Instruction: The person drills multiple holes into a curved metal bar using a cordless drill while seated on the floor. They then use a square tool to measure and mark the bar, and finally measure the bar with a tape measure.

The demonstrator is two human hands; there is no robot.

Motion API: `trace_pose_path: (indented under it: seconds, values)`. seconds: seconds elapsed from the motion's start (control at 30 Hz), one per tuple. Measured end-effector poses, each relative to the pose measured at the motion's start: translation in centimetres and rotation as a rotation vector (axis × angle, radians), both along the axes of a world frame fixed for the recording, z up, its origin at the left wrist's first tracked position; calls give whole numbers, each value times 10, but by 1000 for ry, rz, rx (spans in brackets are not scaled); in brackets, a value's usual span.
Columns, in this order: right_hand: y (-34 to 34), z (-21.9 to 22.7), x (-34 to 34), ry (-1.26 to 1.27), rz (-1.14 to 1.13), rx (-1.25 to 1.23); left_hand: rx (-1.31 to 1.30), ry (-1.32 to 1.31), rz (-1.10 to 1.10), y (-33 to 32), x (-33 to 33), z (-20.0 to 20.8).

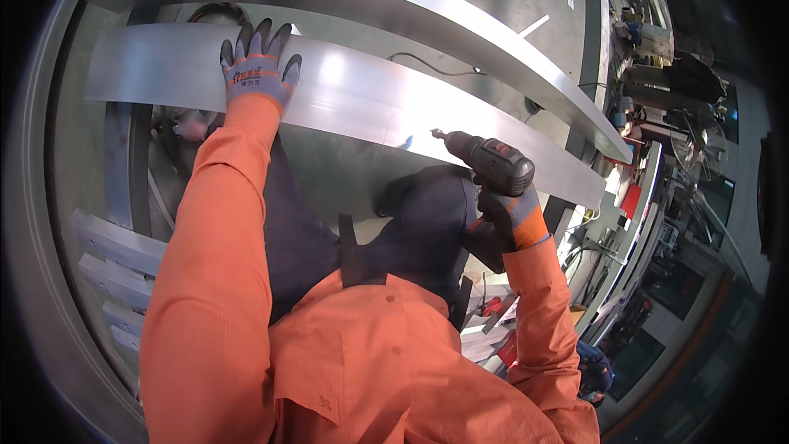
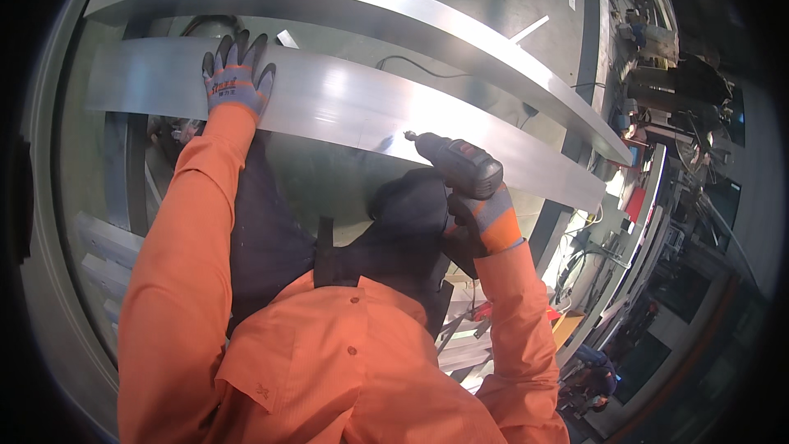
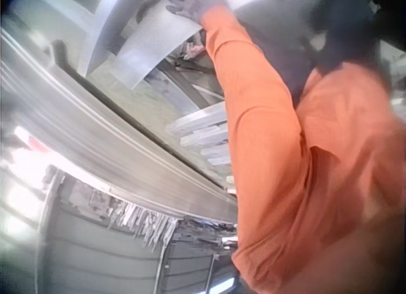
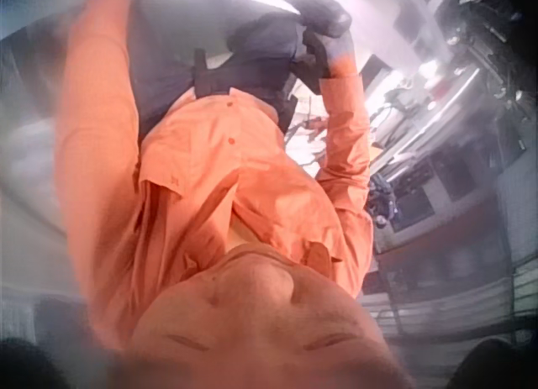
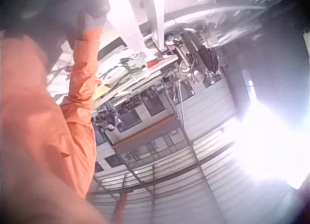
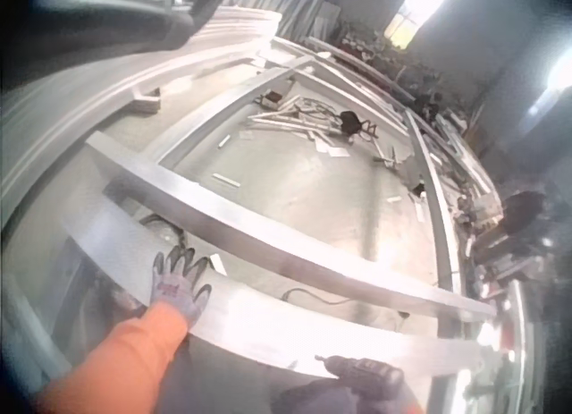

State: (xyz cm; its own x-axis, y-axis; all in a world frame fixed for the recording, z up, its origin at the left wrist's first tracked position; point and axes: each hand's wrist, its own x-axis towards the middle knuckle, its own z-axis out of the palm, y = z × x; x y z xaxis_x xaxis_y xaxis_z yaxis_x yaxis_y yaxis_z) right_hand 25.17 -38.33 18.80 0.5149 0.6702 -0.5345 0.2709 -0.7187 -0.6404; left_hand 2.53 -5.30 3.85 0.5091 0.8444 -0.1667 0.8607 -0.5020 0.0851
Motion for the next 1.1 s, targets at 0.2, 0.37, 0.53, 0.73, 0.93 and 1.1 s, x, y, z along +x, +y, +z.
trace_pose_path:
  seconds: [0.2, 0.37, 0.53, 0.73, 0.93, 1.1]
  values:
    - [23, -9, 10, -162, 300, 215, 61, 14, -25, 3, -1, -7]
    - [14, -18, 15, 75, 37, 83, 89, 34, -29, 3, 0, -11]
    - [20, -22, 14, 127, -70, -18, 103, 15, -47, 4, -1, -15]
    - [22, -20, 10, 135, -28, 122, 79, -18, -34, 2, -1, -12]
    - [26, -11, 13, 166, -62, -116, 79, 19, -32, 3, -2, -12]
    - [26, -8, 15, 158, 7, -13, 111, 13, -46, 5, -2, -18]
